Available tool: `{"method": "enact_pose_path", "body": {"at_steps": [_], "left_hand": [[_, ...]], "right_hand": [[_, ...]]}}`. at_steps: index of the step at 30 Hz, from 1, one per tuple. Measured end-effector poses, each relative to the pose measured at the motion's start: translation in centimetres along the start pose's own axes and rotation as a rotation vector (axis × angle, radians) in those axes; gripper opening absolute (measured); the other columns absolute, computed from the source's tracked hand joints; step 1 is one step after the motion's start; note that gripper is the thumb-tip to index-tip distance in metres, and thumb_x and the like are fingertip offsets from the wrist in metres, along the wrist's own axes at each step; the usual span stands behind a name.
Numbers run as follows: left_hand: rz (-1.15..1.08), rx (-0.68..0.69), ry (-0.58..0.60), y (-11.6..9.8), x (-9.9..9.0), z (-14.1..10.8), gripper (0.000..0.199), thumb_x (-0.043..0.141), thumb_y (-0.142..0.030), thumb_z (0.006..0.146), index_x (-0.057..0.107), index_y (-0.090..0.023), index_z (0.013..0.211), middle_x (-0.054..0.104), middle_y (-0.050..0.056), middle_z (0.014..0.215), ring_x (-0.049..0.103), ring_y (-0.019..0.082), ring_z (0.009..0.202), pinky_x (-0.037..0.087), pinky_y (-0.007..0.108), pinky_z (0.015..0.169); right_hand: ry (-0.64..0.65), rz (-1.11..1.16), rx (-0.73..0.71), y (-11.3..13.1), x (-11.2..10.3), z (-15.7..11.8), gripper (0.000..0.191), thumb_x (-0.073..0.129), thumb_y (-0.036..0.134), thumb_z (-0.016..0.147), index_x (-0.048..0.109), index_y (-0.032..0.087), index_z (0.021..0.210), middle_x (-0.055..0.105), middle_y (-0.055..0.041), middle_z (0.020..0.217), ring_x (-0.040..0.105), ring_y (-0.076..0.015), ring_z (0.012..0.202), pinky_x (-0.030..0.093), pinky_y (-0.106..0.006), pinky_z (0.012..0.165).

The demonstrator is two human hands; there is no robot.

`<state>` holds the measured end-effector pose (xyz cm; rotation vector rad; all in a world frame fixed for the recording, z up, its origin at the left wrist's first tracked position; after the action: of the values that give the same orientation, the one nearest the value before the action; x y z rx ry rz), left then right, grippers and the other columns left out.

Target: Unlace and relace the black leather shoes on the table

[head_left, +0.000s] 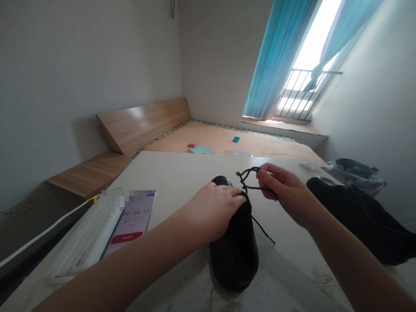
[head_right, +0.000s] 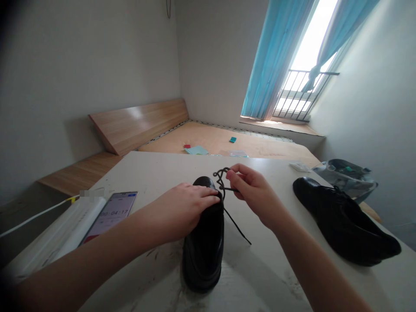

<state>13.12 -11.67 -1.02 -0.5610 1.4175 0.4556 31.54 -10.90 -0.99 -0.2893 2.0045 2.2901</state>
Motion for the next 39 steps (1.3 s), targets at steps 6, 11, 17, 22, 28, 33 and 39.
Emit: {"method": "enact_pose_path", "body": {"at_steps": [6, 11, 17, 22, 28, 33, 39], "left_hand": [[0.0, 0.056, 0.059, -0.5, 0.3, 0.2, 0.02, 0.059, -0.032, 0.08, 0.069, -0.015, 0.085, 0.07, 0.01, 0.096, 0.06, 0.03, 0.104, 0.047, 0.043, 0.091], [-0.34, -0.053, -0.019, 2.3, -2.1, -0.8, 0.045, 0.056, -0.034, 0.081, 0.054, -0.024, 0.125, 0.067, 0.006, 0.111, 0.064, 0.023, 0.097, 0.051, 0.035, 0.084], [-0.58, 0.001, -0.186, 3.3, -4.3, -1.1, 0.057, 0.056, -0.033, 0.086, 0.038, -0.019, 0.138, 0.048, 0.008, 0.14, 0.046, 0.02, 0.126, 0.037, 0.032, 0.106], [-0.618, -0.244, -0.206, 3.3, -3.6, 0.1, 0.032, 0.041, -0.035, 0.093, 0.064, -0.017, 0.081, 0.06, 0.001, 0.074, 0.055, 0.016, 0.073, 0.045, 0.032, 0.077], [-1.514, -0.267, -0.708, 5.4, -6.8, -1.1, 0.036, 0.036, -0.03, 0.097, 0.041, -0.019, 0.064, 0.021, -0.006, 0.056, 0.022, 0.008, 0.047, 0.034, 0.018, 0.048], [-1.737, -0.327, -1.216, 7.9, -10.2, -4.4, 0.036, 0.025, -0.009, 0.096, 0.041, -0.018, 0.065, 0.014, -0.006, 0.05, 0.009, 0.007, 0.044, 0.014, 0.018, 0.036], [-1.575, -0.342, -1.534, 11.4, -10.5, -7.2, 0.024, 0.035, -0.007, 0.091, 0.055, -0.019, 0.089, 0.027, -0.008, 0.047, 0.009, 0.009, 0.047, 0.018, 0.017, 0.037]], "right_hand": [[0.137, 0.196, -0.235, 3.0, 3.2, 1.9, 0.032, 0.071, 0.049, 0.076, 0.057, 0.019, 0.074, 0.04, 0.0059, 0.057, 0.032, -0.0066, 0.051, 0.027, -0.018, 0.045], [0.371, 0.391, -0.267, 2.8, 3.5, 1.3, 0.026, 0.066, 0.046, 0.082, 0.06, 0.021, 0.077, 0.043, 0.0052, 0.054, 0.035, -0.0083, 0.049, 0.028, -0.021, 0.048], [0.292, 0.216, -0.106, 0.4, 3.6, 1.8, 0.033, 0.068, 0.049, 0.079, 0.065, 0.017, 0.083, 0.049, 0.0041, 0.056, 0.037, -0.0061, 0.045, 0.024, -0.019, 0.041], [0.134, 0.178, -0.174, -0.2, 3.3, 2.7, 0.033, 0.064, 0.048, 0.083, 0.061, 0.017, 0.073, 0.055, 0.0028, 0.057, 0.046, -0.0077, 0.05, 0.036, -0.019, 0.047], [0.07, 0.688, 0.035, -0.8, -0.8, 4.7, 0.054, 0.073, 0.042, 0.076, 0.028, 0.02, 0.054, 0.033, 0.008, 0.05, 0.043, -0.0083, 0.05, 0.052, -0.027, 0.073], [-0.075, 0.69, -0.008, -3.4, -6.1, 6.5, 0.043, 0.066, 0.025, 0.082, 0.032, 0.02, 0.057, 0.02, 0.0109, 0.049, 0.015, -0.0054, 0.04, 0.045, -0.016, 0.053], [-0.184, 0.595, 0.006, -7.2, -9.9, 7.6, 0.041, 0.054, 0.026, 0.09, 0.032, 0.02, 0.055, 0.015, 0.0112, 0.043, 0.013, -0.0057, 0.037, 0.044, -0.015, 0.049]]}}
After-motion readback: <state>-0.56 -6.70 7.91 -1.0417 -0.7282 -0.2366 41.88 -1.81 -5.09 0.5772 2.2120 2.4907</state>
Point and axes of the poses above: each hand's wrist, its own z-axis towards the middle knuckle, its own x-axis out of the palm, y = z × x, the point moved 1 cm from there along z, towards the middle knuckle
